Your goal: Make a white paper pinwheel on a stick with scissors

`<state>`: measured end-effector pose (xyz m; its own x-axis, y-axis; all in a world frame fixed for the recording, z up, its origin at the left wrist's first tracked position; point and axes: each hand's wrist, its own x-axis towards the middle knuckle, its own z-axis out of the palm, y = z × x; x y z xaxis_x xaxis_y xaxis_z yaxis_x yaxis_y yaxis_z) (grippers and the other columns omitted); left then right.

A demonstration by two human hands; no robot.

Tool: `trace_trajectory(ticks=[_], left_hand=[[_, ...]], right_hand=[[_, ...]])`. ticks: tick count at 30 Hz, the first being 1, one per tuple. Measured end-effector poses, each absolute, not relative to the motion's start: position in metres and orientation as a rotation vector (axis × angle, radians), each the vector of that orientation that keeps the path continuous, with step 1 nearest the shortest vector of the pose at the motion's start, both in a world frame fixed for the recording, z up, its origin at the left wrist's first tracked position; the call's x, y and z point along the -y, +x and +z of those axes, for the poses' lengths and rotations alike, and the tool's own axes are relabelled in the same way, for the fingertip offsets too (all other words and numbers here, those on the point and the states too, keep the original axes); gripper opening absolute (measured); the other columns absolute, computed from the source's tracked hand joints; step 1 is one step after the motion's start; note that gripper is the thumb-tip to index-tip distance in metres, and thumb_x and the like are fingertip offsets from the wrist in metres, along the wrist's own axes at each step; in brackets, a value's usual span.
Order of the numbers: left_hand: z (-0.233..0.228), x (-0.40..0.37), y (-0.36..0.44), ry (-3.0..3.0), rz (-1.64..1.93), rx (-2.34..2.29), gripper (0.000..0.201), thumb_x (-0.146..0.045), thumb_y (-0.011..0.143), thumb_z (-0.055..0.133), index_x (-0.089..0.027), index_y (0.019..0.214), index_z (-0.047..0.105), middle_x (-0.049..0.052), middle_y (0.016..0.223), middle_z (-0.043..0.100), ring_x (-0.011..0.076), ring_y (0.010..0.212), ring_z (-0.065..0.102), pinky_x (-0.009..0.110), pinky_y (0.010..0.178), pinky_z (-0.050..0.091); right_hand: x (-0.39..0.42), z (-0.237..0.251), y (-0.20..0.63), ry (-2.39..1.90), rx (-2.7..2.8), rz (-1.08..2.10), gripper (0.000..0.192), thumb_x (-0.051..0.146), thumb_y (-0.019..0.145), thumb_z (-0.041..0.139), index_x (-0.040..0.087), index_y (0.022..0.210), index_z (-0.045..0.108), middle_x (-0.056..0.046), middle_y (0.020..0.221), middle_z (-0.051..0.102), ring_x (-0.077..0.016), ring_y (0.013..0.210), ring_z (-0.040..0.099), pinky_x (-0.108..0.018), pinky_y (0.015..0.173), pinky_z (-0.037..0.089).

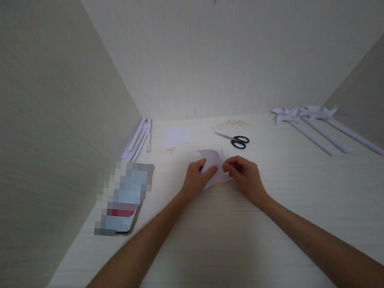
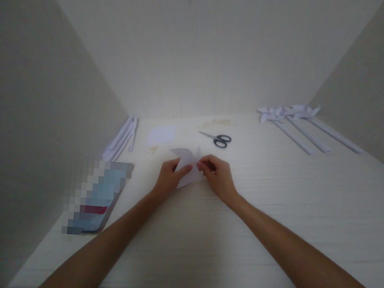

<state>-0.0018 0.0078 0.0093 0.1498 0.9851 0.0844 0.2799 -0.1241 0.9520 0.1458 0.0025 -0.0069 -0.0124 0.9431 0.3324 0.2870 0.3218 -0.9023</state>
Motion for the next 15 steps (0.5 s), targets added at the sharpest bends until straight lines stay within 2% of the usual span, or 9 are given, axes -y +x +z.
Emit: trace_trajectory(ticks=[15], left_hand=[[0.0051, -0.0100, -0.0031, 1.568, 1.076, -1.266, 0.021, -0.032, 0.068, 0.051, -0.013, 0.057, 0.053, -0.003, 0.053, 0.042, 0.0079, 0.051, 0.037, 0.020, 0.047, 0.029]], right_hand=[[-0.0040, -0.0096, 0.1453, -1.160, 1.494, 0.808, 0.011, 0.027, 0.073, 0.055, 0.017, 0.067, 0.056, 0.001, 0.057, 0.055, -0.0095, 0.049, 0.046, -0.023, 0.048, 0.036]])
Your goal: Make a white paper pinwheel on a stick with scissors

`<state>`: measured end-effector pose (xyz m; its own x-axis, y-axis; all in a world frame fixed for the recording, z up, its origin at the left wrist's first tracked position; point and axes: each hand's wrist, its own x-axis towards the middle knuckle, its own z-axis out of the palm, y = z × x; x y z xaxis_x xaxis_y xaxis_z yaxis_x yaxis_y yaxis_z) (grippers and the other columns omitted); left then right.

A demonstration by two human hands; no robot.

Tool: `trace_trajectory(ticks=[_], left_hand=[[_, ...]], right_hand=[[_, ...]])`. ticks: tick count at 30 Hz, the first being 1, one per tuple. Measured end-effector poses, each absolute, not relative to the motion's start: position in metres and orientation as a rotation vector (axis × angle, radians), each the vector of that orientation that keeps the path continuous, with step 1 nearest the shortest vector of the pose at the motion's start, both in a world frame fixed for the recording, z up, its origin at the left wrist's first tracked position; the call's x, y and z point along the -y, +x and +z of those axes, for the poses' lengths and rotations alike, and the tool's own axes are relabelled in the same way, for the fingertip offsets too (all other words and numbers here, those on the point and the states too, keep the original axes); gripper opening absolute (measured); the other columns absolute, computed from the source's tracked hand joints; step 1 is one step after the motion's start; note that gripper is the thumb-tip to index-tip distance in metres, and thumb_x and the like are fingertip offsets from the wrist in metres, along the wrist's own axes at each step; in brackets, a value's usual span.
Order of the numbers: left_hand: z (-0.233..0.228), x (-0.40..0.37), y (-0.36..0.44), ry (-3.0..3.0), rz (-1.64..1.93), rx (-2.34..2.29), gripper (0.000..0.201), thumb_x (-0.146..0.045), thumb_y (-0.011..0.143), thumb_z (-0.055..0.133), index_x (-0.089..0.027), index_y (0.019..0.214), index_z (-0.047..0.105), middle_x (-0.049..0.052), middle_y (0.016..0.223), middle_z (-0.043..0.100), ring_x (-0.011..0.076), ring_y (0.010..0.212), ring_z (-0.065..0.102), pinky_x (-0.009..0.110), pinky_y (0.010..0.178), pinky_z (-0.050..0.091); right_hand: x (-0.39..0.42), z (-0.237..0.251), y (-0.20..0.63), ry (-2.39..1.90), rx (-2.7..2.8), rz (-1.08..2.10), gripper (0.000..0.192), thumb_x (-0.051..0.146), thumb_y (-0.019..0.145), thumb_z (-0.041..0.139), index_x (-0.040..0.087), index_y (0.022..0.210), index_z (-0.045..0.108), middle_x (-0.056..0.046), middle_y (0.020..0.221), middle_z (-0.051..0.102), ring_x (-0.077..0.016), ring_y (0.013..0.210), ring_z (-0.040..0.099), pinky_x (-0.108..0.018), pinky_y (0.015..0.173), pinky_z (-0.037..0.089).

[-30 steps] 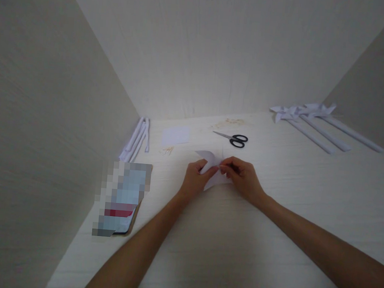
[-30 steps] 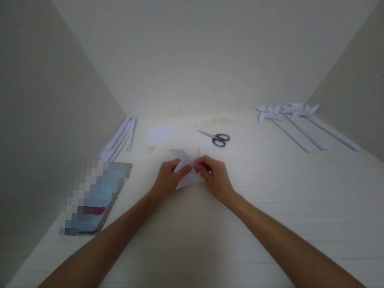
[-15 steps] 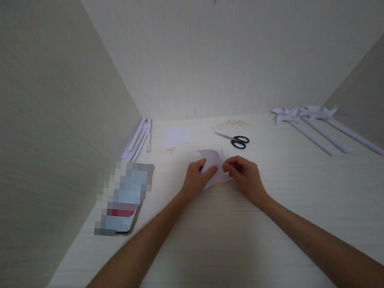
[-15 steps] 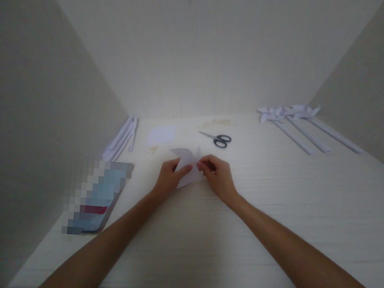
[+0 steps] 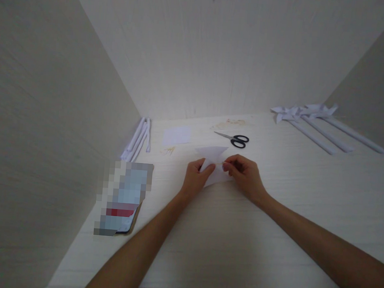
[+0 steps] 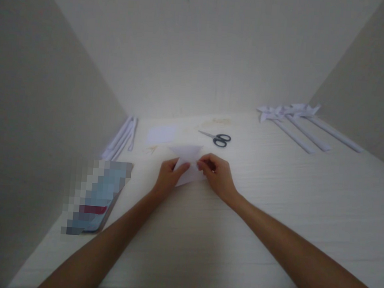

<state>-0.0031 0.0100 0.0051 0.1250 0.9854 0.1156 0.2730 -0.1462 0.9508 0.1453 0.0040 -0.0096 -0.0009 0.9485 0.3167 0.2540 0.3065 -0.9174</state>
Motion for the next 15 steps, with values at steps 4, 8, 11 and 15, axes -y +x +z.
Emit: trace_trajectory(ticks=[4, 8, 11, 15], left_hand=[[0.004, -0.011, -0.004, 1.516, 1.102, -1.297, 0.021, -0.033, 0.067, 0.053, -0.013, 0.058, 0.054, -0.003, 0.054, 0.045, 0.0082, 0.050, 0.038, 0.020, 0.046, 0.031], [0.004, -0.013, -0.005, 1.441, 1.149, -1.301, 0.021, -0.032, 0.066, 0.054, -0.013, 0.057, 0.054, -0.003, 0.053, 0.047, 0.0078, 0.049, 0.039, 0.020, 0.046, 0.031], [0.005, -0.013, -0.008, 1.386, 1.120, -1.239, 0.020, -0.032, 0.066, 0.056, -0.013, 0.058, 0.056, -0.002, 0.054, 0.049, 0.0074, 0.048, 0.041, 0.019, 0.045, 0.032], [0.008, -0.014, -0.015, 1.330, 0.855, -1.107, 0.023, -0.035, 0.062, 0.061, -0.012, 0.061, 0.058, -0.002, 0.053, 0.053, 0.0074, 0.044, 0.044, 0.019, 0.042, 0.032]], right_hand=[[-0.003, -0.008, 0.145, -1.144, 1.454, 0.836, 0.011, 0.028, 0.071, 0.057, 0.017, 0.068, 0.056, 0.001, 0.058, 0.054, -0.0098, 0.050, 0.046, -0.023, 0.049, 0.036], [-0.003, -0.008, 0.147, -1.095, 1.360, 0.851, 0.011, 0.027, 0.068, 0.060, 0.018, 0.065, 0.054, 0.003, 0.057, 0.050, -0.0092, 0.052, 0.044, -0.023, 0.050, 0.034], [-0.009, -0.009, 0.153, -1.051, 1.158, 0.906, 0.012, 0.025, 0.069, 0.057, 0.018, 0.059, 0.054, 0.005, 0.054, 0.046, -0.0084, 0.052, 0.040, -0.022, 0.050, 0.031], [-0.021, -0.007, 0.163, -0.989, 0.903, 1.133, 0.010, 0.025, 0.067, 0.059, 0.019, 0.059, 0.058, 0.004, 0.062, 0.053, -0.0071, 0.057, 0.043, -0.020, 0.053, 0.032]])
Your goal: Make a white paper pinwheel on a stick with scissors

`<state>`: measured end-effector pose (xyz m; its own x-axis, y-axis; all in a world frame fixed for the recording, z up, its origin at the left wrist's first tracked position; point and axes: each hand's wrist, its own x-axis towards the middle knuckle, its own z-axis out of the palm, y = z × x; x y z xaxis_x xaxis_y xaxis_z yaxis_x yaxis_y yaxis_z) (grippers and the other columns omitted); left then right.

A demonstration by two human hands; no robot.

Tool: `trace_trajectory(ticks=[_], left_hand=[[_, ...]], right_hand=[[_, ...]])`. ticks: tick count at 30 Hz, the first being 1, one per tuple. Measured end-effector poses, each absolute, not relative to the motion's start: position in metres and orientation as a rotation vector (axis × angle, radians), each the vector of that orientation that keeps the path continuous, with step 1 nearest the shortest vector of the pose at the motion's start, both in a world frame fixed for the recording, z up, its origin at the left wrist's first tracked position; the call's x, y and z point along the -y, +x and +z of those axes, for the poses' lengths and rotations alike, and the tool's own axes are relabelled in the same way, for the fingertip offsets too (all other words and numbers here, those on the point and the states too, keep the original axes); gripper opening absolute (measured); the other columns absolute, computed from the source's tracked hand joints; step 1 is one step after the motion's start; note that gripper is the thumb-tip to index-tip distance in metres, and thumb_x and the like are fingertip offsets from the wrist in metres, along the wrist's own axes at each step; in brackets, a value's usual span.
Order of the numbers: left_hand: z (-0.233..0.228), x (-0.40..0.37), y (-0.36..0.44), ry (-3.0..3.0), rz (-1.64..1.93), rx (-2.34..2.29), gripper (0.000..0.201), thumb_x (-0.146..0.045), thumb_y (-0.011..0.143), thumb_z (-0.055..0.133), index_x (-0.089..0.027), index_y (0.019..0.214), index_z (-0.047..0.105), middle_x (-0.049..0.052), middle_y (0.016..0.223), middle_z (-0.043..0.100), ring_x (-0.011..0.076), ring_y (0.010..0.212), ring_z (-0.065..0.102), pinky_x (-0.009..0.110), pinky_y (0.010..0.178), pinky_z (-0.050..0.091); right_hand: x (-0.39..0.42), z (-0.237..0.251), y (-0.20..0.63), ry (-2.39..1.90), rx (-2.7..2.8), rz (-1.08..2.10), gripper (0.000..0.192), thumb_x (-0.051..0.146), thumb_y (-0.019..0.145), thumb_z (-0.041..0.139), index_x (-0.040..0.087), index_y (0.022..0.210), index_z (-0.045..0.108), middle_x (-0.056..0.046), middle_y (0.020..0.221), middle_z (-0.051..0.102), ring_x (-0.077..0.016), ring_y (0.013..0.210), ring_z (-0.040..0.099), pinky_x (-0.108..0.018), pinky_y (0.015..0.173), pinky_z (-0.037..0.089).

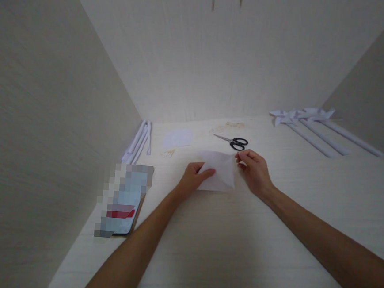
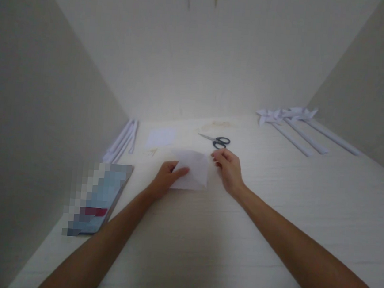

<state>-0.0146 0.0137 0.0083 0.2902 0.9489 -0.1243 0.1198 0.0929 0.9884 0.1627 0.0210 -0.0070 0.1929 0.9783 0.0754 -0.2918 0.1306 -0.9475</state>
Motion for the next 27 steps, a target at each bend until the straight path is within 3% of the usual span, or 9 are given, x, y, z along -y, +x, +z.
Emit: trace_trajectory(ticks=[5, 9, 13, 20, 24, 27], left_hand=[[0.0123, -0.0143, -0.0219, 1.333, 0.622, -1.034, 0.021, -0.030, 0.058, 0.067, -0.012, 0.067, 0.061, 0.001, 0.059, 0.060, 0.0087, 0.048, 0.051, 0.019, 0.046, 0.037], [0.0135, -0.0136, -0.0232, 1.318, 0.598, -1.040, 0.025, -0.026, 0.057, 0.069, -0.011, 0.076, 0.063, 0.005, 0.071, 0.065, 0.0121, 0.058, 0.056, 0.024, 0.056, 0.043], [0.0115, -0.0130, -0.0224, 1.281, 0.629, -1.053, 0.025, -0.026, 0.057, 0.069, -0.011, 0.077, 0.062, 0.005, 0.072, 0.065, 0.0120, 0.058, 0.057, 0.025, 0.058, 0.044], [0.0076, -0.0140, -0.0231, 1.231, 0.686, -1.013, 0.028, -0.027, 0.056, 0.070, -0.011, 0.077, 0.062, 0.005, 0.071, 0.065, 0.0110, 0.057, 0.056, 0.024, 0.058, 0.044], [0.0076, -0.0141, -0.0239, 1.230, 0.690, -0.982, 0.031, -0.027, 0.055, 0.071, -0.011, 0.080, 0.062, 0.006, 0.075, 0.065, 0.0120, 0.061, 0.057, 0.025, 0.060, 0.045], [0.0072, -0.0139, -0.0237, 1.235, 0.687, -0.975, 0.034, -0.029, 0.053, 0.072, -0.010, 0.081, 0.062, 0.008, 0.077, 0.066, 0.0134, 0.061, 0.058, 0.026, 0.059, 0.045]], right_hand=[[-0.0251, -0.0016, 0.1719, -0.830, 1.087, 1.425, 0.008, 0.025, 0.066, 0.063, 0.022, 0.074, 0.065, 0.001, 0.084, 0.061, -0.0086, 0.073, 0.051, -0.021, 0.064, 0.037], [-0.0223, -0.0012, 0.1715, -0.795, 1.261, 1.478, 0.013, 0.028, 0.068, 0.063, 0.021, 0.077, 0.065, -0.002, 0.085, 0.062, -0.0117, 0.078, 0.053, -0.027, 0.072, 0.040], [-0.0223, -0.0011, 0.1707, -0.783, 1.165, 1.579, 0.014, 0.028, 0.067, 0.064, 0.021, 0.079, 0.063, -0.002, 0.090, 0.061, -0.0115, 0.078, 0.054, -0.026, 0.069, 0.044], [-0.0269, -0.0033, 0.1696, -0.826, 1.040, 1.513, 0.011, 0.028, 0.063, 0.067, 0.020, 0.069, 0.062, 0.002, 0.074, 0.062, -0.0091, 0.070, 0.056, -0.022, 0.064, 0.043], [-0.0252, -0.0023, 0.1671, -0.841, 1.159, 1.405, 0.011, 0.026, 0.063, 0.066, 0.019, 0.071, 0.065, -0.002, 0.088, 0.065, -0.0120, 0.084, 0.056, -0.028, 0.078, 0.040], [-0.0234, -0.0012, 0.1669, -0.833, 1.190, 1.487, 0.015, 0.029, 0.062, 0.067, 0.019, 0.073, 0.065, -0.004, 0.091, 0.064, -0.0133, 0.082, 0.057, -0.029, 0.074, 0.042]])
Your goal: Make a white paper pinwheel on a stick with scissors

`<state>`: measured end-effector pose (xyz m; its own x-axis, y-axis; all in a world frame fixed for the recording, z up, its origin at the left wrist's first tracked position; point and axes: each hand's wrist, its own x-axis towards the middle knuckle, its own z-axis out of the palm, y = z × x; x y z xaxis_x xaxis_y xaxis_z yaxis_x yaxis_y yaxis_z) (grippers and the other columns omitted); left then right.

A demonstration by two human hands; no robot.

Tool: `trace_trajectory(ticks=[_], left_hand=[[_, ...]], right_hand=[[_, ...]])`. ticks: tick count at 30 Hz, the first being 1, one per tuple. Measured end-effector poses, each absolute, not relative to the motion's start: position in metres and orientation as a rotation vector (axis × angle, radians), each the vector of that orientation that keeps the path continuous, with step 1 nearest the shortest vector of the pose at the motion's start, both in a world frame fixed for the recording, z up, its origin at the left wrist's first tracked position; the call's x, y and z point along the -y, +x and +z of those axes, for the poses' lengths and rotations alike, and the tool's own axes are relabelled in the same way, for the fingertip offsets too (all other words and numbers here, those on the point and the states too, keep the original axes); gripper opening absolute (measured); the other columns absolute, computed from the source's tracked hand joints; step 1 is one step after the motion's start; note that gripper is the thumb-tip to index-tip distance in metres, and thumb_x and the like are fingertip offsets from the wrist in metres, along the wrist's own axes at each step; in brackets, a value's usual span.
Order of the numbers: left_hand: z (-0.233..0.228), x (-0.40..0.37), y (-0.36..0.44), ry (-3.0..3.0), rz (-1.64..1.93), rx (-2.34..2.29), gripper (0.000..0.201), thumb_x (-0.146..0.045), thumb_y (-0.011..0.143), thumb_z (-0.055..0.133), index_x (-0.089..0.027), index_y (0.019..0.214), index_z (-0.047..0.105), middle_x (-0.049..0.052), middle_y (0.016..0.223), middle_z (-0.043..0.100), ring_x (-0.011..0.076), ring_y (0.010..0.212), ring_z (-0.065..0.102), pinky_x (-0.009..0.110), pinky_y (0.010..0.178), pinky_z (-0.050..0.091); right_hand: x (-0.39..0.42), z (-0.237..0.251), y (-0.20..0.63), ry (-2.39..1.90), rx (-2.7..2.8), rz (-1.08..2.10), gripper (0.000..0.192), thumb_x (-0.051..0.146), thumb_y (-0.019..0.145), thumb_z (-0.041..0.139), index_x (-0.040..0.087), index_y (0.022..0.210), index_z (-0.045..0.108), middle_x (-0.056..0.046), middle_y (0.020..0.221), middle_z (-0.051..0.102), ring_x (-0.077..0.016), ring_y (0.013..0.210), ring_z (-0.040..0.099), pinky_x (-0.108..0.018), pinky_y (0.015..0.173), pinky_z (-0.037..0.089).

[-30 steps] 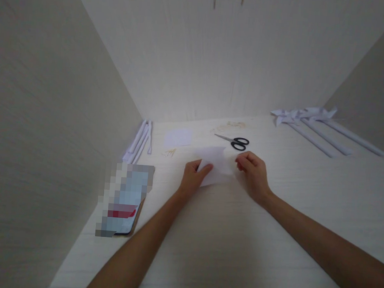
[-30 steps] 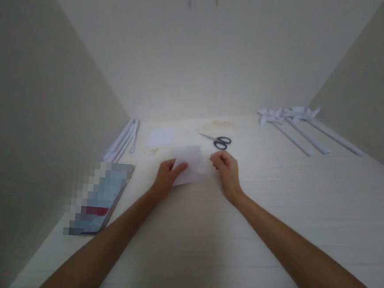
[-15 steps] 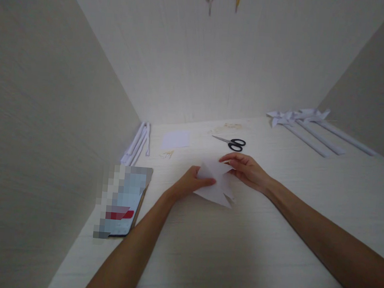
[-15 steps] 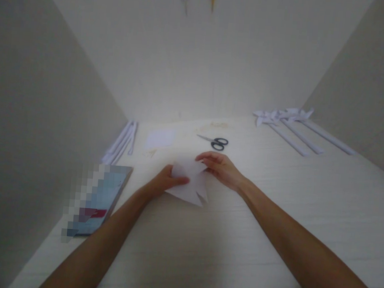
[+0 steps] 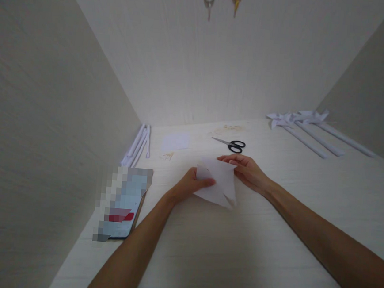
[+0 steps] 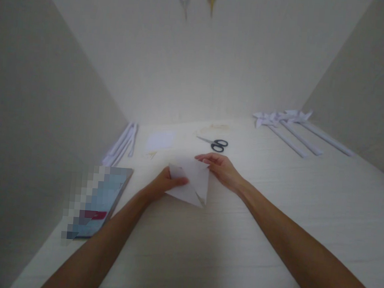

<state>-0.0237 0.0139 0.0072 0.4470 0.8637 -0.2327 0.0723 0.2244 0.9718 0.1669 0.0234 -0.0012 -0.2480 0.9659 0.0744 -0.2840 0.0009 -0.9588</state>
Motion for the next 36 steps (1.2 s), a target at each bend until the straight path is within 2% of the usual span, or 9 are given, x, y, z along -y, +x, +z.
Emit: trace_trajectory(ticks=[4, 6, 12, 19, 26, 31, 36], left_hand=[[0.007, -0.013, -0.022, 1.244, 0.672, -0.982, 0.031, -0.028, 0.054, 0.071, -0.010, 0.079, 0.063, 0.007, 0.075, 0.066, 0.0127, 0.061, 0.058, 0.025, 0.059, 0.045], [0.008, -0.013, -0.021, 1.259, 0.664, -1.011, 0.029, -0.027, 0.055, 0.071, -0.011, 0.078, 0.063, 0.006, 0.074, 0.066, 0.0128, 0.061, 0.058, 0.025, 0.059, 0.045], [0.011, -0.012, -0.020, 1.294, 0.650, -1.070, 0.027, -0.026, 0.057, 0.069, -0.010, 0.077, 0.062, 0.006, 0.073, 0.065, 0.0128, 0.060, 0.057, 0.025, 0.058, 0.044], [0.009, -0.014, -0.021, 1.250, 0.689, -1.006, 0.032, -0.033, 0.061, 0.067, -0.009, 0.082, 0.061, 0.007, 0.073, 0.064, 0.0122, 0.059, 0.057, 0.024, 0.056, 0.043], [0.006, -0.016, -0.021, 1.214, 0.724, -0.944, 0.035, -0.033, 0.061, 0.068, -0.008, 0.084, 0.062, 0.011, 0.079, 0.066, 0.0155, 0.066, 0.059, 0.027, 0.062, 0.046], [0.003, -0.017, -0.020, 1.191, 0.748, -0.941, 0.035, -0.033, 0.061, 0.067, -0.008, 0.085, 0.061, 0.011, 0.080, 0.066, 0.0150, 0.066, 0.059, 0.027, 0.062, 0.047], [0.005, -0.019, -0.021, 1.122, 0.773, -0.834, 0.041, -0.039, 0.062, 0.065, -0.008, 0.088, 0.060, 0.012, 0.084, 0.065, 0.0145, 0.065, 0.059, 0.022, 0.053, 0.046]], right_hand=[[-0.022, -0.002, 0.167, -0.842, 1.126, 1.698, 0.028, 0.037, 0.053, 0.072, 0.018, 0.072, 0.063, 0.000, 0.068, 0.062, -0.0091, 0.058, 0.055, -0.023, 0.056, 0.042], [-0.021, -0.002, 0.166, -0.837, 1.112, 1.739, 0.032, 0.038, 0.049, 0.074, 0.017, 0.071, 0.063, 0.001, 0.064, 0.060, -0.0084, 0.054, 0.054, -0.022, 0.053, 0.041], [-0.021, -0.002, 0.166, -0.835, 1.139, 1.726, 0.038, 0.039, 0.047, 0.075, 0.016, 0.073, 0.061, 0.000, 0.068, 0.060, -0.0093, 0.056, 0.054, -0.024, 0.054, 0.042], [-0.022, -0.005, 0.164, -0.778, 1.100, 1.713, 0.042, 0.047, 0.051, 0.071, 0.017, 0.078, 0.060, 0.000, 0.067, 0.061, -0.0106, 0.059, 0.056, -0.024, 0.057, 0.044], [-0.022, -0.012, 0.161, -0.890, 1.239, 1.542, 0.030, 0.026, 0.051, 0.074, 0.016, 0.073, 0.055, 0.001, 0.068, 0.062, -0.0117, 0.060, 0.058, -0.028, 0.059, 0.047], [-0.020, -0.013, 0.160, -0.972, 1.263, 1.458, 0.026, 0.025, 0.053, 0.073, 0.015, 0.069, 0.055, 0.001, 0.063, 0.061, -0.0121, 0.056, 0.057, -0.028, 0.054, 0.047], [-0.021, -0.012, 0.157, -0.934, 1.060, 1.491, 0.028, 0.021, 0.051, 0.074, 0.014, 0.074, 0.060, 0.000, 0.067, 0.065, -0.0133, 0.060, 0.059, -0.029, 0.060, 0.047]])
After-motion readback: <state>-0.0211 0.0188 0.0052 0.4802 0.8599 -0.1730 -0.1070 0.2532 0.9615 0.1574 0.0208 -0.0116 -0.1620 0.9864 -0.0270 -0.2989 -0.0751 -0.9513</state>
